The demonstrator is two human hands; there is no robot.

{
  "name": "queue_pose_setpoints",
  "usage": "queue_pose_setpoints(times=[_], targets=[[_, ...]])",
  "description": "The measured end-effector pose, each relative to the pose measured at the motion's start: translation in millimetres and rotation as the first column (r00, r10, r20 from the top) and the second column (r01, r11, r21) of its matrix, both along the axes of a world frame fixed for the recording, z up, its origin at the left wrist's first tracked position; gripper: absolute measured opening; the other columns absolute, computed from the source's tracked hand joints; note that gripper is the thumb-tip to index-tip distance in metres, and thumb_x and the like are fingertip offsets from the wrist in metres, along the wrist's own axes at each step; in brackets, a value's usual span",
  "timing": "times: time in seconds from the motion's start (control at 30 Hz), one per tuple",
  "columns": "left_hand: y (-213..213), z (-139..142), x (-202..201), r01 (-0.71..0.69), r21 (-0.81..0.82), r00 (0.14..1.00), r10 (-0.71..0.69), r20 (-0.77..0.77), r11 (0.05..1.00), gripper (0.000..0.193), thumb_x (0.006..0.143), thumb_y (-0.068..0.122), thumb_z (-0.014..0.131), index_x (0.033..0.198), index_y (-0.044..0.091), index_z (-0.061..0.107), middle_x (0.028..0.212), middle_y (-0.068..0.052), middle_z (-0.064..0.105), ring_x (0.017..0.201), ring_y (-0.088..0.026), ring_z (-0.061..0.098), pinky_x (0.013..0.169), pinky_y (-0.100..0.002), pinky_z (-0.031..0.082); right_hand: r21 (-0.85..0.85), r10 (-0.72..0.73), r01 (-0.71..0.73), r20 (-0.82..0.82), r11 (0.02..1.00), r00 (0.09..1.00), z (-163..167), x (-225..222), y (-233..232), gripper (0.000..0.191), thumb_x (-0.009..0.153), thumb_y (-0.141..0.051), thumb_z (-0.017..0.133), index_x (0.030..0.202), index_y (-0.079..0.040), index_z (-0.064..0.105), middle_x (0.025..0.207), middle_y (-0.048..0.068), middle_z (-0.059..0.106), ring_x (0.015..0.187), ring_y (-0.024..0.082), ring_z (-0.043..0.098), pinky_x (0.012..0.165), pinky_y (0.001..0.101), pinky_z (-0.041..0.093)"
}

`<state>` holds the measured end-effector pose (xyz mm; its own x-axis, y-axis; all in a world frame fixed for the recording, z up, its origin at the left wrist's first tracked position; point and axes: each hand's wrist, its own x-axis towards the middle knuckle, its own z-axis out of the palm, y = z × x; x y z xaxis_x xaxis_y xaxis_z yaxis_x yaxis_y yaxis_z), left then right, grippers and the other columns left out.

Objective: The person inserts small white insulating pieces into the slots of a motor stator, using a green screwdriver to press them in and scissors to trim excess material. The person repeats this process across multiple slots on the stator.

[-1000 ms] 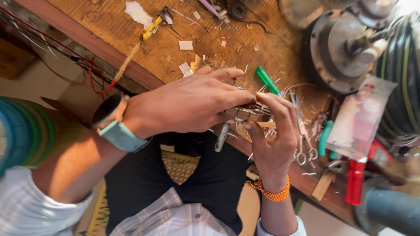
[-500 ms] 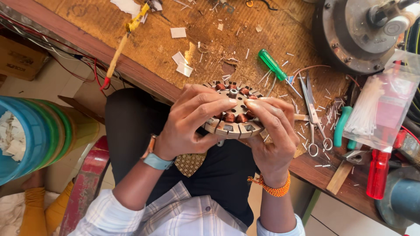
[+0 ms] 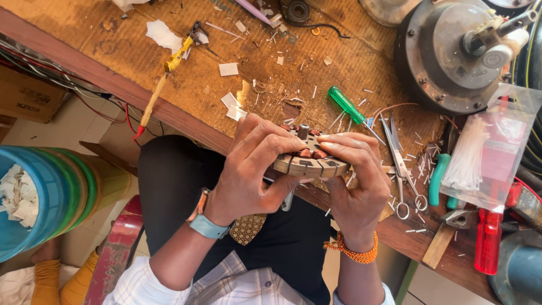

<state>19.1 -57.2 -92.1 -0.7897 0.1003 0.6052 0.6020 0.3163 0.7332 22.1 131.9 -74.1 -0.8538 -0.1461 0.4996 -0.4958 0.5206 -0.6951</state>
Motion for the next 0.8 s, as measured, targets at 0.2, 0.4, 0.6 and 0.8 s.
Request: queue_pose_setpoints(times=[0.2,0.4,0.6,0.8], targets=[[3,-1,-1,-0.026,0.024,1.0,0.026,0.007,0.999,0.029,0.087,0.015,0.082,0.11,0.009,0.066,0.112,-0.005,0.07,0.107,-0.027,0.064,0.096,-0.038,0.052,-0.013,-0.013,0.013,0.016,1.0,1.0,-2,-3,-1,0.021,0.092,-0.006,0.081,0.109,-0.004,0.07,0.112,0.009,0.075,0.111,0.024,0.069,0.097,0.0337,0.056],[4,-7,0,-0.056,0.056,0.998,0.056,0.003,0.997,0.03,0.083,0.015,0.081,0.108,0.009,0.066,0.109,-0.005,0.07,0.1,-0.024,0.064,0.091,-0.038,0.051,-0.06,0.016,-0.016,0.002,0.998,1.0,-15,-3,0,0.019,0.095,-0.009,0.079,0.111,-0.005,0.068,0.114,0.009,0.074,0.11,0.025,0.067,0.098,0.0347,0.055],[5,-14,-9,-0.067,0.079,0.996,0.071,-0.053,0.995,0.028,0.086,0.013,0.082,0.109,0.009,0.066,0.107,-0.004,0.069,0.097,-0.024,0.063,0.089,-0.037,0.051,-0.056,0.053,-0.054,-0.009,0.997,0.999,-26,-6,5,0.025,0.104,-0.018,0.066,0.126,-0.006,0.064,0.121,0.009,0.071,0.118,0.028,0.062,0.105,0.0383,0.053],[6,-21,-8,-0.073,0.093,0.995,0.078,-0.058,0.993,0.028,0.086,0.013,0.082,0.108,0.008,0.064,0.106,-0.005,0.068,0.096,-0.025,0.062,0.086,-0.039,0.051,-0.057,0.031,-0.031,0.0,0.998,1.0,-33,-4,6,0.027,0.103,-0.015,0.07,0.128,-0.005,0.063,0.119,0.009,0.071,0.116,0.028,0.062,0.102,0.0378,0.054]])
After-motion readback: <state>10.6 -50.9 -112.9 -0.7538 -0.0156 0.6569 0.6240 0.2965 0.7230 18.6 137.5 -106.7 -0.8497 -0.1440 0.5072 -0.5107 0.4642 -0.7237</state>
